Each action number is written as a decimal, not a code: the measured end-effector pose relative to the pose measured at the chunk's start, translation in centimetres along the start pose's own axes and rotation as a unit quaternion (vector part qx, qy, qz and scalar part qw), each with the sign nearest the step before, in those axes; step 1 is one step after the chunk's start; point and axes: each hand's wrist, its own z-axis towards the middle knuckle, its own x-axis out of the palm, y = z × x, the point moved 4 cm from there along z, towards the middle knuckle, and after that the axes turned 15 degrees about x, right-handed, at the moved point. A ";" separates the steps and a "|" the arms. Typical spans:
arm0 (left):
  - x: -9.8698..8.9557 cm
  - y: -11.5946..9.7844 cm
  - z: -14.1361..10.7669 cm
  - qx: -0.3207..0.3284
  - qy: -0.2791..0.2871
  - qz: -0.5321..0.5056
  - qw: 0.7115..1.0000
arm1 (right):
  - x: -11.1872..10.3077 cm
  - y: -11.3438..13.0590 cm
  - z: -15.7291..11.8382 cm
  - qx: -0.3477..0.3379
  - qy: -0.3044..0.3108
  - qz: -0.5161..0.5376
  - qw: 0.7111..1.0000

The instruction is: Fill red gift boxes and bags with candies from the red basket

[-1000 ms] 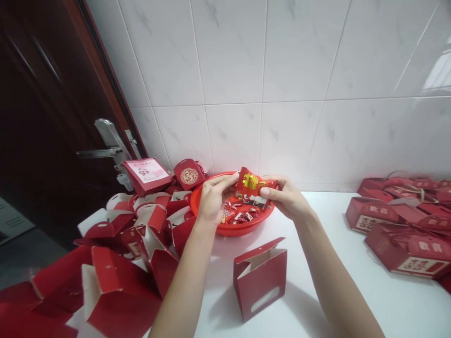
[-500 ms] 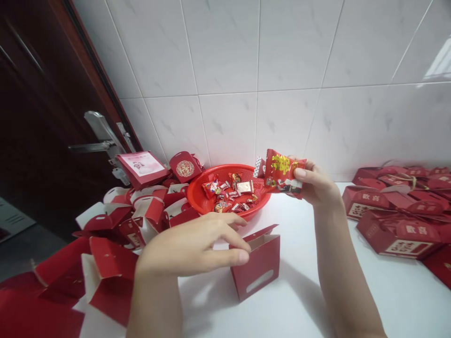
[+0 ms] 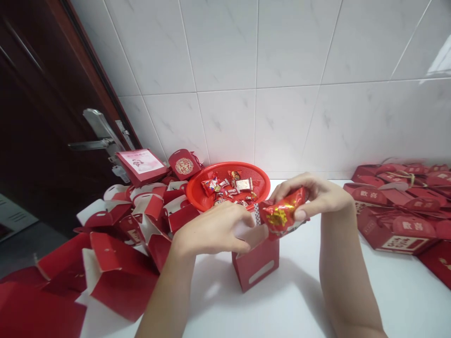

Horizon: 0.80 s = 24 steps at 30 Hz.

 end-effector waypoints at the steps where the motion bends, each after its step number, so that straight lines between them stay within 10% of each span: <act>1: 0.2 -0.1 0.1 -0.004 0.031 0.012 0.999 | 0.2 0.0 0.0 0.008 0.015 -0.013 1.000; 12: 0.5 0.6 0.9 0.024 0.097 -0.070 0.993 | 1.8 1.4 1.0 -0.009 0.024 -0.145 0.989; 24: 0.3 1.1 0.9 0.056 0.105 -0.069 0.990 | 4.1 1.0 1.6 0.160 0.047 -0.248 0.954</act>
